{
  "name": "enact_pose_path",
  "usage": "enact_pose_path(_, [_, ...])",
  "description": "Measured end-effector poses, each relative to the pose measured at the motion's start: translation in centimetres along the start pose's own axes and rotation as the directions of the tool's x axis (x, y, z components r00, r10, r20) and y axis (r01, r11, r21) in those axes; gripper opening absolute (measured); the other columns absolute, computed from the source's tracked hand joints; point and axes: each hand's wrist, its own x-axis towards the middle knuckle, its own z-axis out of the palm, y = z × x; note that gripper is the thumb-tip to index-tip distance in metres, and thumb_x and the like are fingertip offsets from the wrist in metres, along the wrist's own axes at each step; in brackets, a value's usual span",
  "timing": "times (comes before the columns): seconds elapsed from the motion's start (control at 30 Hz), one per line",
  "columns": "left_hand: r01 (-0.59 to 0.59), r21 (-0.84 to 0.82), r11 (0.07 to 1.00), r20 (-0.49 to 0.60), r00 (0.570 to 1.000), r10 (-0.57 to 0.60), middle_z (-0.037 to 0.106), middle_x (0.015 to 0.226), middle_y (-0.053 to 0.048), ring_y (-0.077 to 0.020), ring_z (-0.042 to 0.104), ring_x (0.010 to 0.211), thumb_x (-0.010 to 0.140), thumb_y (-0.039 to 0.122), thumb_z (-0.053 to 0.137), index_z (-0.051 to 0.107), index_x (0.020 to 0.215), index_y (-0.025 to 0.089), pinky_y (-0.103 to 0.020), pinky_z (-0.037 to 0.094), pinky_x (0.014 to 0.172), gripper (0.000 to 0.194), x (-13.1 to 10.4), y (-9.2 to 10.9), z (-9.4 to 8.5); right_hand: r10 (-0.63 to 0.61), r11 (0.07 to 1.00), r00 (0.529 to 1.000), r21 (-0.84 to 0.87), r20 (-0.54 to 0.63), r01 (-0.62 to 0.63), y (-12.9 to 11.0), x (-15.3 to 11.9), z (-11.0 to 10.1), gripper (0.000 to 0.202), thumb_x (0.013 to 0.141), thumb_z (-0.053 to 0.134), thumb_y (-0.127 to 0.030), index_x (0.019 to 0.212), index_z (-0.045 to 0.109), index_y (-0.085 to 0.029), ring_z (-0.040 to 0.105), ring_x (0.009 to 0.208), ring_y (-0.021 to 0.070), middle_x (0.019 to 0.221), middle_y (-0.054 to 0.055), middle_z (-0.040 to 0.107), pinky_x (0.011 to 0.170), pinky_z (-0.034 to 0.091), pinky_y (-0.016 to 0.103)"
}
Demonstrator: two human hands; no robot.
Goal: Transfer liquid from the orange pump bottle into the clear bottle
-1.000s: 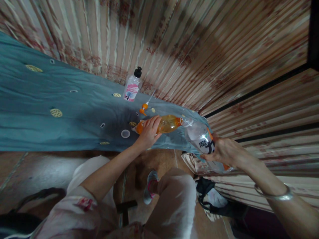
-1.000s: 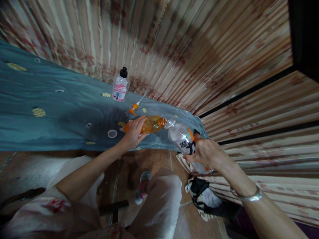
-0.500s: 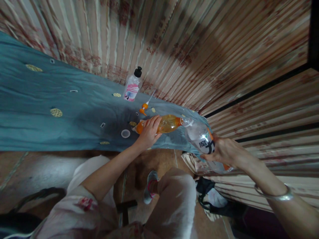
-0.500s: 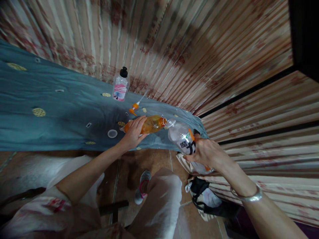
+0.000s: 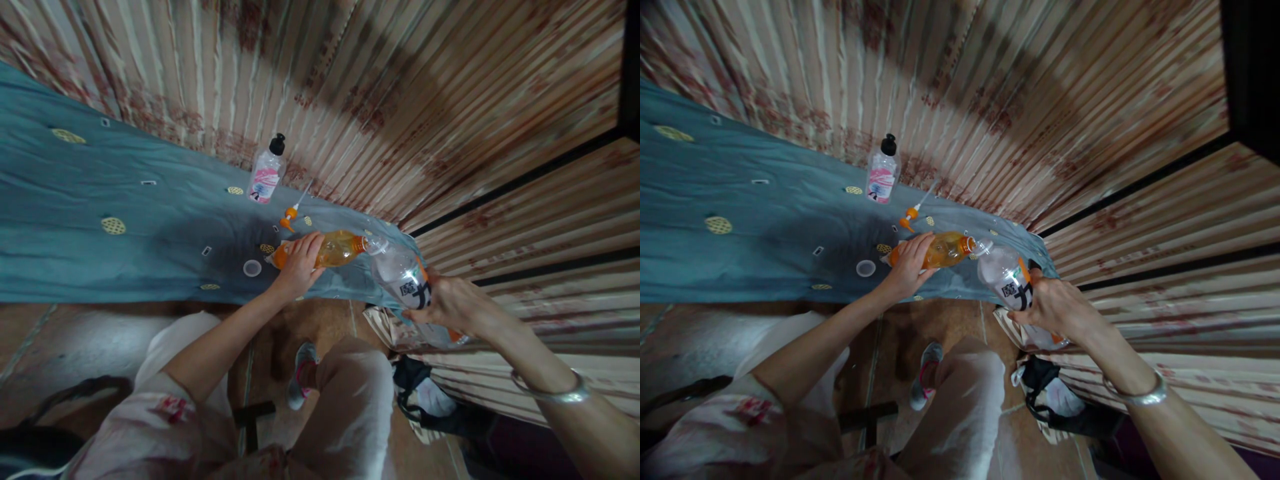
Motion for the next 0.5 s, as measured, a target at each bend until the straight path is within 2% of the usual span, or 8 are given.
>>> enact_pose_path(0.1, [-0.002, -0.001, 1.0, -0.005, 1.0, 0.002, 0.044, 0.141, -0.02, -0.0321, 0.042, 0.131, 0.081, 0.023, 0.059, 0.033, 0.139, 0.012, -0.05, 0.035, 0.107, 0.064, -0.02, -0.02, 0.05, -0.017, 0.999, 1.0, 0.027, -0.004, 0.017, 0.11, -0.02, 0.06, 0.043, 0.073, 0.056, -0.057, 0.088, 0.055, -0.016, 0.065, 0.058, 0.0238, 0.061, 0.006, 0.063, 0.049, 0.033, 0.028])
enact_pose_path(0.33, [-0.001, -0.002, 1.0, -0.002, 1.0, 0.001, 0.044, 0.141, -0.019, -0.032, 0.042, 0.131, 0.081, 0.023, 0.059, 0.033, 0.139, 0.012, -0.05, 0.034, 0.107, 0.064, 0.0, 0.12, -0.07, -0.018, 0.999, 0.999, 0.03, -0.035, 0.019, 0.11, 0.06, 0.29, 0.044, 0.07, 0.058, -0.057, 0.084, 0.056, -0.016, 0.067, 0.062, 0.0273, 0.058, 0.007, 0.062, 0.048, 0.032, 0.028])
enact_pose_path(0.5, [0.006, -0.001, 1.0, 0.005, 1.0, -0.006, 0.043, 0.142, -0.019, -0.0322, 0.043, 0.13, 0.081, 0.022, 0.06, 0.034, 0.139, 0.012, -0.049, 0.035, 0.107, 0.065, 0.0, 0.16, -0.12, -0.015, 1.0, 0.999, 0.007, -0.032, 0.016, 0.1, -0.04, 0.21, 0.046, 0.071, 0.057, -0.059, 0.086, 0.056, -0.016, 0.065, 0.057, 0.0269, 0.054, 0.006, 0.059, 0.047, 0.031, 0.028])
